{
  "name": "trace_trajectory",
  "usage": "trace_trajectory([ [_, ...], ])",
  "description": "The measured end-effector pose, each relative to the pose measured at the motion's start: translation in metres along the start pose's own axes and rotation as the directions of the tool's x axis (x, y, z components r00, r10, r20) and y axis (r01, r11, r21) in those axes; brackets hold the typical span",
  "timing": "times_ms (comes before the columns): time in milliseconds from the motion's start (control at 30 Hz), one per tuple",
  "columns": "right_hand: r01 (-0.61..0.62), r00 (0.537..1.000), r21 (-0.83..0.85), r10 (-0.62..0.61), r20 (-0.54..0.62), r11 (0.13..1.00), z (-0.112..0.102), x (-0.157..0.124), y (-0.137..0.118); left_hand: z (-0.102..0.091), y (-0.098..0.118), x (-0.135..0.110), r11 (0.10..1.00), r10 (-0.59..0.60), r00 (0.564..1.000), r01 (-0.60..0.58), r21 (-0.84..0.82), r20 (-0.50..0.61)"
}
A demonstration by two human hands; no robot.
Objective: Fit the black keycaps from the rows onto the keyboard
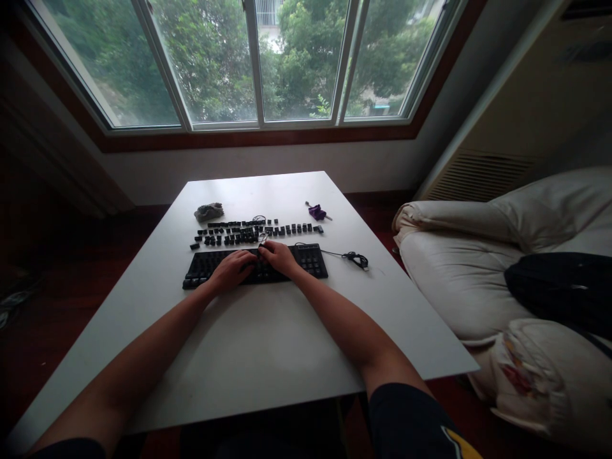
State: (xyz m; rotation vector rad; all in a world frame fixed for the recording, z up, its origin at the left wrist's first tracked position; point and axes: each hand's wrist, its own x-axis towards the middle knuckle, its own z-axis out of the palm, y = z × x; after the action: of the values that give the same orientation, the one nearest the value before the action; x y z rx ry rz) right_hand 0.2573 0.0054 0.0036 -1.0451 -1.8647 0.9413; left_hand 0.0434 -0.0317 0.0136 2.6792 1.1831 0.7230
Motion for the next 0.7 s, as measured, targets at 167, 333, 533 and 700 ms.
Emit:
trace_trajectory([
  [167, -0.003, 1.0, 0.005, 0.003, -0.004, 1.0, 0.0003, 0.0001, 0.0006, -0.0006, 0.0009, 0.0, 1.0, -0.003, 1.0, 0.003, -0.007, 0.002],
  [333, -0.014, 1.0, 0.012, 0.014, -0.001, 1.0, 0.0005, 0.0002, 0.001, -0.0019, 0.0026, -0.0001, 1.0, -0.005, 1.0, 0.005, -0.006, 0.003],
  [533, -0.013, 1.0, -0.003, 0.013, -0.001, 1.0, -0.0001, 0.0001, 0.0, -0.0015, 0.003, -0.0002, 1.0, -0.016, 1.0, 0.015, -0.013, -0.007],
  [700, -0.013, 1.0, -0.004, 0.013, -0.002, 1.0, 0.0001, -0.0003, -0.0003, -0.0008, 0.0017, 0.0001, 1.0, -0.008, 1.0, 0.008, -0.007, -0.005],
])
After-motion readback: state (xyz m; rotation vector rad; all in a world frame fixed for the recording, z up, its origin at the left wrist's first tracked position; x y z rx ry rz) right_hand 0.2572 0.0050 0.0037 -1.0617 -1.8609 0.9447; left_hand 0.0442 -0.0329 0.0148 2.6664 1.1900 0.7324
